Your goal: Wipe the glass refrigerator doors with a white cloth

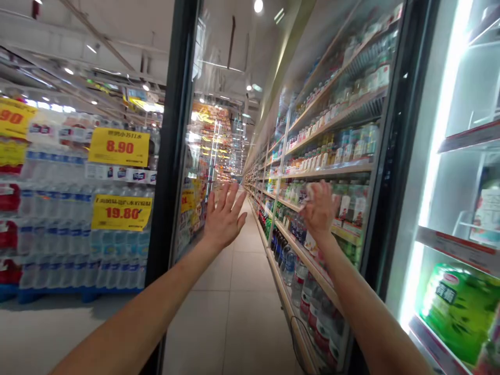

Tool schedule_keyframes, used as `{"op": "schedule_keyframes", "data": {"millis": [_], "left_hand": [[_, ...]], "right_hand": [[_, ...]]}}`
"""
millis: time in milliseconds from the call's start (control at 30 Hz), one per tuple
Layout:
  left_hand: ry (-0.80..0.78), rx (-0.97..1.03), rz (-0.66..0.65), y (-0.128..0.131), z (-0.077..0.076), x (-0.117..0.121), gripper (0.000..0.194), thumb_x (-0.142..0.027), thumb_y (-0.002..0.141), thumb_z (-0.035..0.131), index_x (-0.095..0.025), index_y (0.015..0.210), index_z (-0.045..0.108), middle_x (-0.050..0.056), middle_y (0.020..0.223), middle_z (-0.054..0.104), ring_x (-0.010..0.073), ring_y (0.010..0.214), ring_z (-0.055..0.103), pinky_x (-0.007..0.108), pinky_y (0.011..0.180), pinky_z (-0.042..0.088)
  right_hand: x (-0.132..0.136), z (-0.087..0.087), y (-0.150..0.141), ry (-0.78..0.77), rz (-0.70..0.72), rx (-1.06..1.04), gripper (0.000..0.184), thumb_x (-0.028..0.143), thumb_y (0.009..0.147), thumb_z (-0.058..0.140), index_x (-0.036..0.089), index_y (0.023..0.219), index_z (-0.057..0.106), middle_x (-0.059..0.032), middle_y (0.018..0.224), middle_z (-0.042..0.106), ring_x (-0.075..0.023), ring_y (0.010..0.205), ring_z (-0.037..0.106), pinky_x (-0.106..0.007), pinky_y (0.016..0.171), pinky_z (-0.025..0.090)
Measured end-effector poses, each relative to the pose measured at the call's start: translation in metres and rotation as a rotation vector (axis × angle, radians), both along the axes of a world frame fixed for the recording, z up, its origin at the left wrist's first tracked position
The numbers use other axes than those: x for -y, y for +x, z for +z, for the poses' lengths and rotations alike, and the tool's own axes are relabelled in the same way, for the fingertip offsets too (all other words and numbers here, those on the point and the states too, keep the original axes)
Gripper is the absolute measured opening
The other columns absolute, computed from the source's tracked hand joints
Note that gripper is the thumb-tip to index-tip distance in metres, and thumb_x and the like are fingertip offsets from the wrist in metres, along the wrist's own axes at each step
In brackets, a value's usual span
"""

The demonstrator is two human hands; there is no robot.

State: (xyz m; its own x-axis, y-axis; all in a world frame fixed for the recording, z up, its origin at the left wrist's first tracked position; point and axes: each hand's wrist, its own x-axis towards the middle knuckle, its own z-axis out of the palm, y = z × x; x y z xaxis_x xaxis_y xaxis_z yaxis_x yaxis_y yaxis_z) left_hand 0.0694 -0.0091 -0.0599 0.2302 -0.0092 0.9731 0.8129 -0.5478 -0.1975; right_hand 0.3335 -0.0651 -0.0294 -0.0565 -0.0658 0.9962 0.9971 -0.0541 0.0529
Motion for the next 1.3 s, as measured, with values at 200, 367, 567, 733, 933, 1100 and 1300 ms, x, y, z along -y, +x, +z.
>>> {"op": "schedule_keyframes", "data": {"millis": [200, 367, 567, 733, 933, 1100, 1300], "left_hand": [[-0.006, -0.005, 0.010, -0.001, 0.000, 0.001, 0.054, -0.035, 0.085, 0.045, -0.023, 0.135, 0.030, 0.007, 0.143, 0.028, 0.0234, 0.135, 0.016, 0.048, 0.109, 0.008], [-0.017, -0.005, 0.003, -0.001, -0.001, 0.001, 0.055, -0.034, 0.084, 0.046, -0.023, 0.136, 0.029, 0.008, 0.143, 0.027, 0.0237, 0.135, 0.015, 0.049, 0.109, 0.008], [-0.010, -0.009, 0.009, 0.001, 0.000, 0.002, 0.056, -0.034, 0.083, 0.047, -0.022, 0.135, 0.030, 0.008, 0.142, 0.028, 0.0240, 0.135, 0.015, 0.049, 0.109, 0.009], [-0.022, -0.001, -0.001, 0.000, 0.000, 0.002, 0.057, -0.033, 0.083, 0.048, -0.023, 0.136, 0.029, 0.008, 0.142, 0.029, 0.0239, 0.135, 0.016, 0.049, 0.109, 0.008], [-0.015, 0.005, -0.041, 0.000, 0.000, 0.002, 0.058, -0.032, 0.083, 0.048, -0.025, 0.137, 0.026, 0.007, 0.142, 0.029, 0.0240, 0.135, 0.016, 0.049, 0.109, 0.008], [-0.023, 0.007, -0.033, 0.001, -0.001, 0.002, 0.059, -0.031, 0.082, 0.048, -0.025, 0.137, 0.026, 0.007, 0.143, 0.027, 0.0236, 0.135, 0.015, 0.049, 0.109, 0.008], [-0.009, 0.009, -0.024, 0.002, -0.002, 0.000, 0.057, -0.032, 0.083, 0.046, -0.025, 0.136, 0.027, 0.007, 0.142, 0.029, 0.0235, 0.135, 0.016, 0.050, 0.109, 0.008]], "right_hand": [[0.006, 0.010, 0.021, 0.061, -0.014, -0.160, 0.051, 0.028, 0.082, 0.034, 0.018, 0.131, 0.037, -0.0144, 0.139, 0.035, -0.0269, 0.131, 0.028, -0.053, 0.103, 0.024], [0.009, 0.005, 0.027, -0.037, -0.021, -0.010, 0.049, 0.026, 0.080, 0.036, 0.022, 0.129, 0.041, -0.0103, 0.139, 0.037, -0.0239, 0.130, 0.029, -0.051, 0.105, 0.021], [0.014, 0.011, 0.052, 0.218, 0.035, -0.451, 0.053, 0.025, 0.080, 0.034, 0.015, 0.131, 0.037, -0.0179, 0.137, 0.037, -0.0288, 0.129, 0.031, -0.056, 0.099, 0.027], [0.006, -0.005, 0.024, -0.092, 0.021, 0.131, 0.049, 0.023, 0.080, 0.036, 0.022, 0.128, 0.042, -0.0095, 0.138, 0.039, -0.0222, 0.132, 0.026, -0.048, 0.106, 0.022], [0.025, 0.002, 0.082, 0.141, -0.007, -0.417, 0.052, 0.025, 0.079, 0.035, 0.016, 0.131, 0.037, -0.0180, 0.135, 0.040, -0.0297, 0.126, 0.035, -0.059, 0.097, 0.026], [0.009, 0.010, 0.044, 0.112, 0.032, -0.324, 0.051, 0.026, 0.080, 0.036, 0.017, 0.130, 0.039, -0.0143, 0.138, 0.037, -0.0263, 0.130, 0.030, -0.052, 0.102, 0.025], [-0.002, 0.018, -0.009, -0.114, 0.017, 0.212, 0.046, 0.025, 0.081, 0.038, 0.026, 0.126, 0.043, -0.0059, 0.139, 0.038, -0.0200, 0.132, 0.027, -0.046, 0.107, 0.019]]}}
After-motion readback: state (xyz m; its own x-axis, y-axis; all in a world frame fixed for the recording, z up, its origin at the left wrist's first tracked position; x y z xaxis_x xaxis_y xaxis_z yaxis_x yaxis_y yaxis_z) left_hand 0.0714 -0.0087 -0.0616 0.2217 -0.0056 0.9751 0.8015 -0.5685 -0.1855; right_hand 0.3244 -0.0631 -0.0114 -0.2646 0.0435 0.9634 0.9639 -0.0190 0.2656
